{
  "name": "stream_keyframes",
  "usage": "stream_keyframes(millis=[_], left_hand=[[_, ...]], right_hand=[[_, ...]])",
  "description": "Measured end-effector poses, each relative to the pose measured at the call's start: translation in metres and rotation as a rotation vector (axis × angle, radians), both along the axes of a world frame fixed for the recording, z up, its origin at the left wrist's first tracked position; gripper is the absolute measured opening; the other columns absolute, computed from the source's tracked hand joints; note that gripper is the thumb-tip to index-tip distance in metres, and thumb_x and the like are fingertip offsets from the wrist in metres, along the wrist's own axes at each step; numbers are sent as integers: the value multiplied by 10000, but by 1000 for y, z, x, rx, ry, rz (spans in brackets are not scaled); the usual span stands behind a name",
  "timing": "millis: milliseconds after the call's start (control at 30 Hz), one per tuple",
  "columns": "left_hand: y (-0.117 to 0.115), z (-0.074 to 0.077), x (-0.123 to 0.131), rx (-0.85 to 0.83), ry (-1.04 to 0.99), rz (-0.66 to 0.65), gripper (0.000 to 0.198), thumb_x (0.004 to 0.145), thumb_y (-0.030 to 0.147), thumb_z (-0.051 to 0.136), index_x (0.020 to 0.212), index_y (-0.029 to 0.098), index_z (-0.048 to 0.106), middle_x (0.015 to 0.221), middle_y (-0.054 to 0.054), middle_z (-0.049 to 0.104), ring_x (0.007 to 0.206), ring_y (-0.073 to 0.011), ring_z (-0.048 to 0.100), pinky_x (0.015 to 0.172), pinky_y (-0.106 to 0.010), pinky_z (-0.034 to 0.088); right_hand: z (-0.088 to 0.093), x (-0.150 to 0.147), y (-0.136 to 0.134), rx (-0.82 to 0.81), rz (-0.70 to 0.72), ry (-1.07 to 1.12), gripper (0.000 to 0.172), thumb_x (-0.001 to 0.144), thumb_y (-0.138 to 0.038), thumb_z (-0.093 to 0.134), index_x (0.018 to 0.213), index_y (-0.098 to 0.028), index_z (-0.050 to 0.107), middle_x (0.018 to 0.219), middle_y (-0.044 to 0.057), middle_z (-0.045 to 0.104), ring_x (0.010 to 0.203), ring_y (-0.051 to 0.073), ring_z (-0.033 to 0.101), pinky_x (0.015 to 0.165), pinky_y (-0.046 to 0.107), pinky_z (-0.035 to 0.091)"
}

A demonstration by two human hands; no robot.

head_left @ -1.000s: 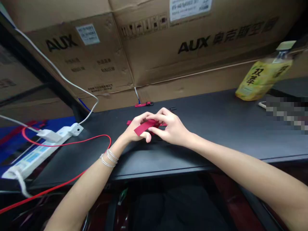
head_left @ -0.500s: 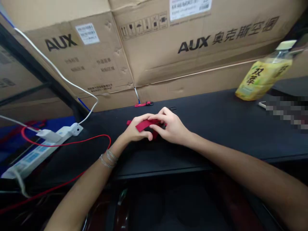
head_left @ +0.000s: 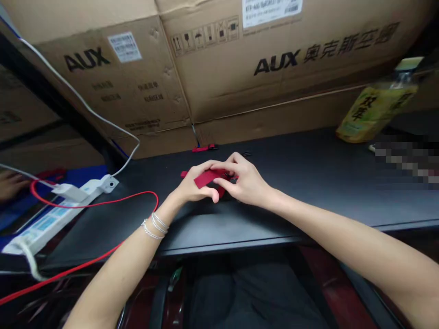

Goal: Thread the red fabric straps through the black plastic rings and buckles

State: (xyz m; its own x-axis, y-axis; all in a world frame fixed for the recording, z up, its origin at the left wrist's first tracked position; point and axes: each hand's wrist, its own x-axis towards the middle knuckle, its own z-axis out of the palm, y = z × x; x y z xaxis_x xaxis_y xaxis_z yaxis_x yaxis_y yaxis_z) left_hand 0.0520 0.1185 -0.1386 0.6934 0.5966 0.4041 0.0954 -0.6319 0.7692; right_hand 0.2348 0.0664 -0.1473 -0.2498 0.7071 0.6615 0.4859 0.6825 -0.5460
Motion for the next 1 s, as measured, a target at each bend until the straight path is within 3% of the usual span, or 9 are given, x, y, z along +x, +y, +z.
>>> stream_keyframes(millis=[367,600,733,867,1000], left_hand=[[-1,-1,0,-11,10,-10,888,395,592,836,1123,138,606,1076,-137,665,1014,-304,621,926,-368,460],[-2,-3,0,-41,20,-22,900,412,587,836,1161,160,575,1123,-123,647,1044,-293,609,941,-352,450],[-3,-3,1,-84,43,-1,945,392,654,805,1142,129,572,1044,-127,663,974,-285,628,882,-345,479],[-4,-3,3,-110,25,-15,919,518,761,678,1148,100,576,997,-120,652,847,-225,630,774,-307,497],[-4,-5,3,-43,32,-6,816,649,731,624,1163,99,573,999,-116,647,794,-189,614,724,-283,493]], right_hand=[[0,0,-1,-11,-2,10,281,783,-214,676,1063,-199,681,843,21,465,699,121,491,666,280,459],[4,1,-1,-32,-23,-20,177,758,-206,686,925,-176,636,828,17,470,699,126,473,659,272,437],[3,0,0,-37,-40,-7,103,770,-196,660,806,-170,567,816,15,464,711,134,482,671,278,431],[2,0,1,-45,-30,-5,104,783,-205,639,783,-175,539,826,23,469,729,145,491,673,284,429],[1,0,0,-45,-37,-6,105,779,-208,636,777,-176,536,812,18,460,725,144,488,668,280,425]])
